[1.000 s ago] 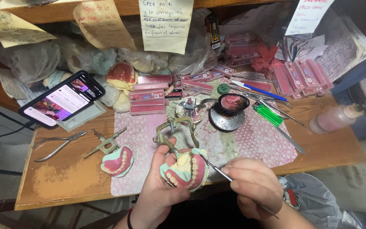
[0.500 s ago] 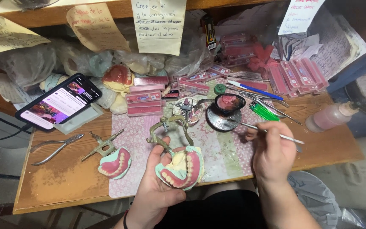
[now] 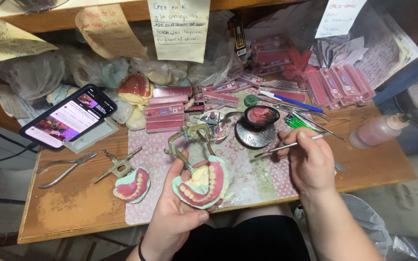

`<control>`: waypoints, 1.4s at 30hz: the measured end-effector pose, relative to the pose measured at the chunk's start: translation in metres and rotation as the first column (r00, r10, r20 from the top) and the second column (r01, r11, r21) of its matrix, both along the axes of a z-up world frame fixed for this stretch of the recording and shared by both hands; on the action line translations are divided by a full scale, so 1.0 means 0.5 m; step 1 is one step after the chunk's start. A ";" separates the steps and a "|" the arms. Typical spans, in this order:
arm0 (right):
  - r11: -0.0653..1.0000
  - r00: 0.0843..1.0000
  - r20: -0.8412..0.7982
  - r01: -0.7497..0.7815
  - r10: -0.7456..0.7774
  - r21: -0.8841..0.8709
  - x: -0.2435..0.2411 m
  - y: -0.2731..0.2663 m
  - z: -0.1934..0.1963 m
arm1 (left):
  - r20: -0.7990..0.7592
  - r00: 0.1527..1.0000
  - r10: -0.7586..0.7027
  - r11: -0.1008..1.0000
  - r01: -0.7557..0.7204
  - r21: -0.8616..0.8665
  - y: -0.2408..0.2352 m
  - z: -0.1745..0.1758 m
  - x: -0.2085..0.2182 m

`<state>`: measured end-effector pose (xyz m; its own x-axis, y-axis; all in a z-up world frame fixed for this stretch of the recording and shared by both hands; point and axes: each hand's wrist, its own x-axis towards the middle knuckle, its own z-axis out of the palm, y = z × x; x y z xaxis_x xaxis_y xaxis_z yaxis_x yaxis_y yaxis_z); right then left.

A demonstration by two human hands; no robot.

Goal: A dental prosthetist is working on dental models, applying material and adjusting the components on a laboratory bench.

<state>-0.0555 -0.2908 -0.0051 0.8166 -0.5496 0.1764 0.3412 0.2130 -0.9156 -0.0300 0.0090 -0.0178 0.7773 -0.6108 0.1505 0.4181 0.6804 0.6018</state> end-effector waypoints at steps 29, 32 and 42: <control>0.977 0.977 0.069 -0.205 0.200 0.063 -0.015 -0.011 0.018 | 0.141 0.970 0.196 0.959 -0.220 0.181 0.016 0.003 0.004; 0.952 0.959 0.087 -0.280 0.270 0.125 0.000 -0.014 0.014 | 0.195 0.958 0.209 0.947 -0.248 0.206 0.017 -0.010 0.008; 0.965 0.965 0.118 -0.244 0.233 0.094 -0.073 0.000 0.004 | 0.355 0.920 0.165 0.922 -0.272 0.277 0.003 -0.011 0.031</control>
<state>-0.0921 -0.2910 -0.0033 0.9063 -0.3617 0.2186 0.3612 0.3945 -0.8449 -0.0145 0.0106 -0.0233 0.8387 -0.4879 0.2417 0.0300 0.4847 0.8742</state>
